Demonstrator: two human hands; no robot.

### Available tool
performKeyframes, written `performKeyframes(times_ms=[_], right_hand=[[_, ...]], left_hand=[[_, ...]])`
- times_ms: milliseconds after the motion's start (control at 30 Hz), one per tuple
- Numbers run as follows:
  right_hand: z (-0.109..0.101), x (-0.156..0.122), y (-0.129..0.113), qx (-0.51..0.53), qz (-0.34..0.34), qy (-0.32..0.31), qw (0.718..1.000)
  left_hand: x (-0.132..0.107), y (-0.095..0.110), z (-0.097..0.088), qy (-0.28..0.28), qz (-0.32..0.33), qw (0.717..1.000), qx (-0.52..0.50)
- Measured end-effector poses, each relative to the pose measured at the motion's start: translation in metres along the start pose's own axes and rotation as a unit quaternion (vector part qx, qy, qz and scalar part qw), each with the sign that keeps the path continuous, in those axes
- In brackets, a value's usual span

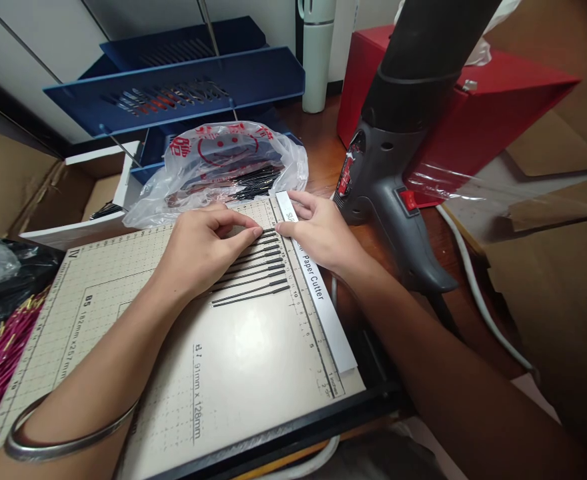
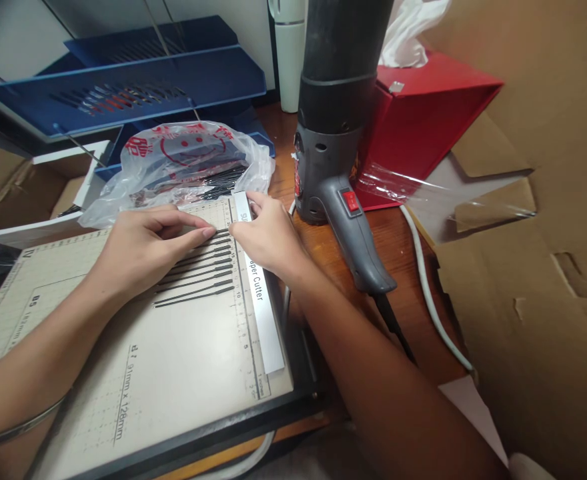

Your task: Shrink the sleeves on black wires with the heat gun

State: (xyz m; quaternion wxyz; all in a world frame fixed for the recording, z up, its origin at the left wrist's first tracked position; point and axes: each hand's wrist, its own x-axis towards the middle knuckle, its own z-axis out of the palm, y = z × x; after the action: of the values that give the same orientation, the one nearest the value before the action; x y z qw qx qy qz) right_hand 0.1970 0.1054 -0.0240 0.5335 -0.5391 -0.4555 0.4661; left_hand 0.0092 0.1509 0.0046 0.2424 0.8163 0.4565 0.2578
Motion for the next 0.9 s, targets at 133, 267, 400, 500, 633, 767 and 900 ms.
performKeyframes(times_ms=[133,267,400,500,633,767,900], right_hand=[[-0.0009,-0.0012,-0.0007,0.017,0.008,-0.008,1.0],[-0.0024,-0.0005,0.0016,0.016,0.003,-0.012,1.0],[-0.004,0.0022,0.0052,0.01,-0.004,-0.024,1.0],[-0.005,0.0039,0.0067,-0.001,-0.014,-0.026,1.0],[-0.0054,0.0042,0.0064,-0.01,-0.017,-0.023,1.0],[-0.0055,0.0036,0.0061,-0.013,-0.014,-0.021,1.0],[-0.0056,0.0034,0.0069,-0.016,-0.016,-0.022,1.0]], left_hand=[[-0.002,0.0004,-0.0004,0.015,0.002,1.0,-0.005],[-0.0038,0.0001,-0.0012,0.014,0.013,1.0,-0.01],[-0.0038,0.0003,-0.0019,0.004,0.017,1.0,-0.009],[-0.0037,0.0013,-0.0021,-0.003,0.017,1.0,-0.007],[-0.0041,0.0023,-0.0022,-0.01,0.012,1.0,-0.005],[-0.0041,0.0019,-0.0023,-0.012,0.01,1.0,-0.006],[-0.0036,0.0011,-0.0022,-0.011,0.015,1.0,-0.004]])
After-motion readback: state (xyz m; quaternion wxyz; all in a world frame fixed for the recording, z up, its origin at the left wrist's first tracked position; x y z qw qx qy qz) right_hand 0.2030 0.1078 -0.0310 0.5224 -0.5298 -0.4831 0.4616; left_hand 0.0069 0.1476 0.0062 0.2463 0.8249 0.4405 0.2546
